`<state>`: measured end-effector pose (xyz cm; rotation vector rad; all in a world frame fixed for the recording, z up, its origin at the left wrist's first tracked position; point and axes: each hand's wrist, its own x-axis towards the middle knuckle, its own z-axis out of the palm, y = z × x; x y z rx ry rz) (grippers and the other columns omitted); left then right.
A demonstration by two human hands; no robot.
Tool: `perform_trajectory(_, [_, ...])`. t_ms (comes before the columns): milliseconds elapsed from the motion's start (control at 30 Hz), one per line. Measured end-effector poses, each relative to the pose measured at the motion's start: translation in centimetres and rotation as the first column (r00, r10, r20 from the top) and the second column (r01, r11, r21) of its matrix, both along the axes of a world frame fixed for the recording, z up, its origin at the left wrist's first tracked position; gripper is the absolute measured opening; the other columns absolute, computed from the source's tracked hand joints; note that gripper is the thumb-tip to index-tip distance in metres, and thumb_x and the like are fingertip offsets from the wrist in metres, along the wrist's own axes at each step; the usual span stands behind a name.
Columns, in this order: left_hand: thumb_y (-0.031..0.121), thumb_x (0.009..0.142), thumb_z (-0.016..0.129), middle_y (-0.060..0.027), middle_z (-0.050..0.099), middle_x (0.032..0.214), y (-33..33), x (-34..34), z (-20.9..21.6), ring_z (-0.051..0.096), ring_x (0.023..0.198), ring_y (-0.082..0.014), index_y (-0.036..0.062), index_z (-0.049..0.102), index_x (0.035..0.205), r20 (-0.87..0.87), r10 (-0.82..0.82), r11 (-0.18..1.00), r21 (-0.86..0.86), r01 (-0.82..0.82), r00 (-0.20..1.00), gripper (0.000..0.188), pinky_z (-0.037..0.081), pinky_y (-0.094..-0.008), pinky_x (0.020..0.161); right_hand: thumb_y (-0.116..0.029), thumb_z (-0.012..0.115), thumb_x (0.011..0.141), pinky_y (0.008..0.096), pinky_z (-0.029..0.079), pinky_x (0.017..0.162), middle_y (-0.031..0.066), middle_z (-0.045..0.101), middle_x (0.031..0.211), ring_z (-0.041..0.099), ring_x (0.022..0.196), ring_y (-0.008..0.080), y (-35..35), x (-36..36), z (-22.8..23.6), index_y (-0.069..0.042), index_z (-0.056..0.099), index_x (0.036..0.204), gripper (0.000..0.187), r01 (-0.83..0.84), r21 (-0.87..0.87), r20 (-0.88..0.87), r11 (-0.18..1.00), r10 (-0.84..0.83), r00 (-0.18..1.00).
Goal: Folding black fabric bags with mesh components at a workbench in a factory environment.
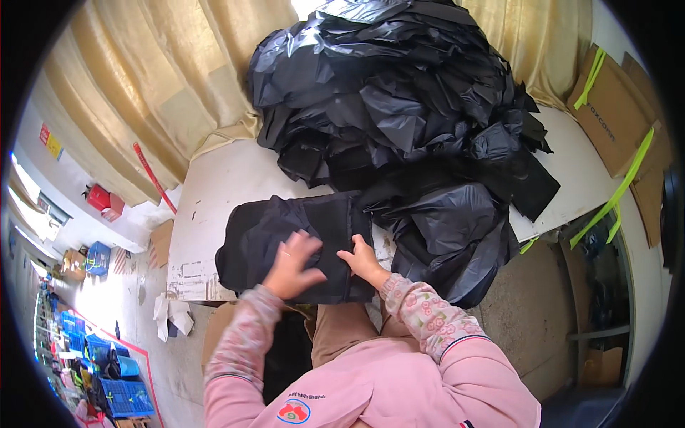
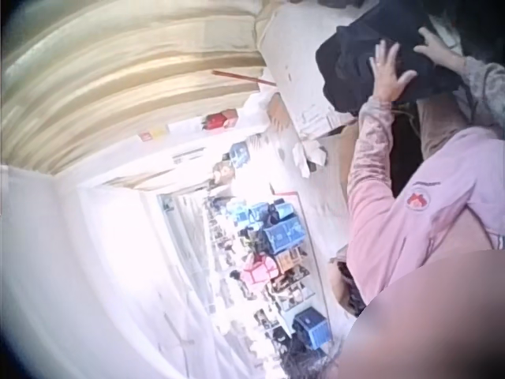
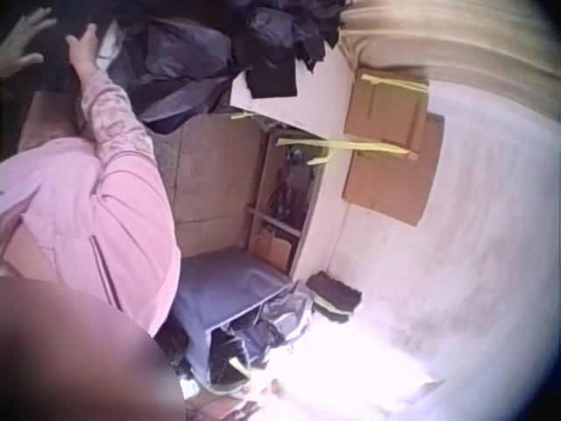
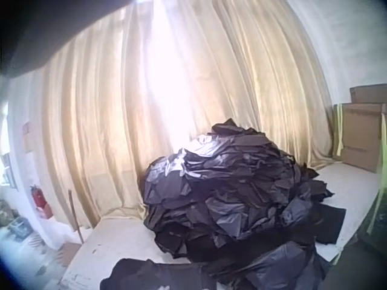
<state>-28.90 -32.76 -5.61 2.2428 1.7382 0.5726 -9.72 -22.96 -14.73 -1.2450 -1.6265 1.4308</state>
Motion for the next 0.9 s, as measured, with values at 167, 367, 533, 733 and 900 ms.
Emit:
perform_trajectory(167, [0.058,0.078,0.068,-0.0173,0.009,0.159,-1.1,3.9,-9.4,0.008,0.146,-0.0391,0.0259,0.026,0.151,-0.037,0.028,0.967,-0.25,-0.037,0.999,0.09,0.005,-0.0649,0.111,-0.021,0.076,0.076,0.0415,0.049,0.074,0.0168,0.063,0.095,0.063,0.079,0.0346,2.2,9.5,5.7,-0.004,0.059,0.103,0.037,-0.048,0.557,0.2,0.829,-0.078,0.977])
perform_trajectory(367, [0.058,0.078,0.068,-0.0164,0.008,0.159,-0.2,3.7,-8.8,0.007,0.146,-0.0383,0.0262,0.026,0.152,0.006,0.016,0.954,-0.301,-0.013,1.0,0.091,0.004,-0.0639,0.112,-0.019,0.074,0.073,0.0413,0.045,0.085,0.0106,0.064,0.089,0.062,0.086,0.0328,6.6,21.0,6.5,-0.006,0.063,0.096,0.028,-0.137,0.697,0.556,0.704,-0.41,0.723])
perform_trajectory(533, [0.045,0.082,0.071,-0.0211,0.034,0.148,1.8,4.4,-4.3,0.024,0.141,-0.0414,0.0141,0.042,0.141,0.155,0.05,0.995,-0.094,-0.036,0.987,0.072,0.017,-0.0563,0.113,-0.009,0.067,0.079,0.0377,0.049,0.073,0.0127,0.065,0.084,0.063,0.084,0.0302,8.4,19.9,12.4,-0.006,0.067,0.085,0.007,-0.01,0.742,0.248,0.67,-0.261,0.933])
perform_trajectory(733, [0.027,0.078,0.078,-0.0184,0.041,0.142,6.3,10.1,4.0,0.041,0.13,-0.0351,0.0074,0.043,0.139,0.722,0.055,0.997,-0.006,-0.073,0.689,0.073,0.035,-0.0409,0.107,-0.003,0.063,0.086,0.0252,0.047,0.067,0.0083,0.064,0.078,0.06,0.071,0.0125,8.6,17.5,25.5,0.002,0.063,0.091,0.007,0.036,0.654,-0.031,0.756,-0.02,0.999])
perform_trajectory(900, [0.019,0.078,0.078,-0.0153,0.049,0.133,10.7,11.6,7.3,0.049,0.122,-0.0236,0.0067,0.046,0.136,0.532,-0.093,0.943,0.317,-0.097,0.841,0.067,0.038,-0.0336,0.103,-0.003,0.059,0.091,0.0183,0.041,0.067,-0.0053,0.056,0.079,0.047,0.075,0.0022,6.1,17.0,31.6,0.001,0.062,0.097,0.008,-0.058,0.689,-0.184,0.723,0.251,0.95])
